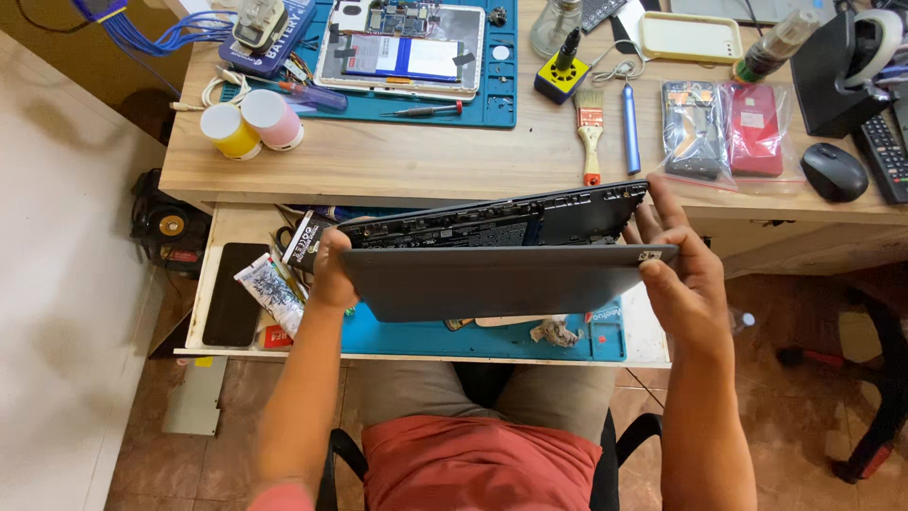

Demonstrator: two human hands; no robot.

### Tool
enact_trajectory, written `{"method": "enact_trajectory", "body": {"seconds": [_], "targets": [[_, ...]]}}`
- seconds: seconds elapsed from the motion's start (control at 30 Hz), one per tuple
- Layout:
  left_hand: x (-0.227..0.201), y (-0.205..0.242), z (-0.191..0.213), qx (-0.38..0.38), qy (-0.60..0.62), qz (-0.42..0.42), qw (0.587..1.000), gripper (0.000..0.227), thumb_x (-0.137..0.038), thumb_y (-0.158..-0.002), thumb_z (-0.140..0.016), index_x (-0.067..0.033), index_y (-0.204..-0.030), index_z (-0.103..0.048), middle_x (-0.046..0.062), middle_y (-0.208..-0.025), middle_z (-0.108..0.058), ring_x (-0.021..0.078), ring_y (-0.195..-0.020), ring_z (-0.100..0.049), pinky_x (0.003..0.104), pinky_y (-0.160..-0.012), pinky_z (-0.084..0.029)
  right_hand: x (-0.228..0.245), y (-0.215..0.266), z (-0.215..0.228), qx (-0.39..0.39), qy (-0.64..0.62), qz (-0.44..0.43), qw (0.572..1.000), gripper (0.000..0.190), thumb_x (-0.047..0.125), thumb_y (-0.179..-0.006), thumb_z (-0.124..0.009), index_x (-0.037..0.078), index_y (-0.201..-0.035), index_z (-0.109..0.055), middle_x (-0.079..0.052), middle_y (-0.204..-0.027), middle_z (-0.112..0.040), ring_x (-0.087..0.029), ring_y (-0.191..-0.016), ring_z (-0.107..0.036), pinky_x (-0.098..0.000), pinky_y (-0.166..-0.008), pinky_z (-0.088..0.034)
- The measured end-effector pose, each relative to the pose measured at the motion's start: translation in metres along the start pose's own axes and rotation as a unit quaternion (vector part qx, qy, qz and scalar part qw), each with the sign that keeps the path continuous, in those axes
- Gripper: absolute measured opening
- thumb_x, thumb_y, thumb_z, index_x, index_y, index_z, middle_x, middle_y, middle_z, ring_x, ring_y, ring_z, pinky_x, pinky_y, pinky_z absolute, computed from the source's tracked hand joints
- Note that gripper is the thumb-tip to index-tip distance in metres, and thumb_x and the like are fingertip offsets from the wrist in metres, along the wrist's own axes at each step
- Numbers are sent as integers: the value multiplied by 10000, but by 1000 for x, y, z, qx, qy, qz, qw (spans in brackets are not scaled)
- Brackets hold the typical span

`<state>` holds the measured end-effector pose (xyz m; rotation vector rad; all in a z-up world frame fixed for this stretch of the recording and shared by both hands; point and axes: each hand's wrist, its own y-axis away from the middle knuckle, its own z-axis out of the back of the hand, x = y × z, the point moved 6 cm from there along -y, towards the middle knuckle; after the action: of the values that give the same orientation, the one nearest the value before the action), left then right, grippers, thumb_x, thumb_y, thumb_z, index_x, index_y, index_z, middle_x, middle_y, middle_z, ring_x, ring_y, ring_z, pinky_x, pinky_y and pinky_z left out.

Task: The person aligns and snaps the laptop's bottom cover onto the main chassis, then rotates and presses along the edges to secure it. They flip the laptop to check the exterior and hinge area, then place it on the workbench.

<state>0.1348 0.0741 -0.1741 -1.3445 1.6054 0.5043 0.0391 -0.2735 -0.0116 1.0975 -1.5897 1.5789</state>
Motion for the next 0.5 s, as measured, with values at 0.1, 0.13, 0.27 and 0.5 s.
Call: {"method": "enact_trajectory", "body": {"seconds": [0.1, 0.13, 0.27, 0.5], "targets": [[-13, -9, -6, -70, 11, -6, 997, 536, -383, -968, -425, -134, -496, -382, -22, -373, -370, 45, -298, -357, 155, -359, -309, -3, 12, 8, -29, 5, 10, 1000, 127, 167, -880, -549, 70, -884, -468, -167, -1514, -168, -410, -1386, -175, -476, -1086, -261], [-17, -14, -12, -79, 18, 2, 997, 553, -402, -965, -428, -155, -472, -392, -24, -356, -384, 48, -279, -362, 155, -349, -308, -6, 19, 15, -52, 42, 19, 998, 159, 196, -858, -571, 62, -865, -485, -157, -1387, -265, -369, -1359, -258, -461, -1096, -271], [-22, -26, -20, -104, 48, 10, 993, 569, -403, -964, -442, -193, -436, -407, -30, -337, -409, 52, -250, -373, 152, -324, -296, -29, 62, 30, -172, -23, 37, 984, 315, 175, -783, -573, -107, -854, -452, -223, -737, -478, -327, -693, -557, -407, -687, -459], [-65, -37, -65, -184, 5, 80, 980, 565, -500, -898, -499, -207, -456, -304, -15, -348, -396, 64, -256, -358, 162, -324, -321, -20, 78, 31, -263, 81, 36, 961, 357, 223, -787, -613, -107, -886, -518, -172, -693, -474, -179, -599, -478, -272, -588, -401]]}}
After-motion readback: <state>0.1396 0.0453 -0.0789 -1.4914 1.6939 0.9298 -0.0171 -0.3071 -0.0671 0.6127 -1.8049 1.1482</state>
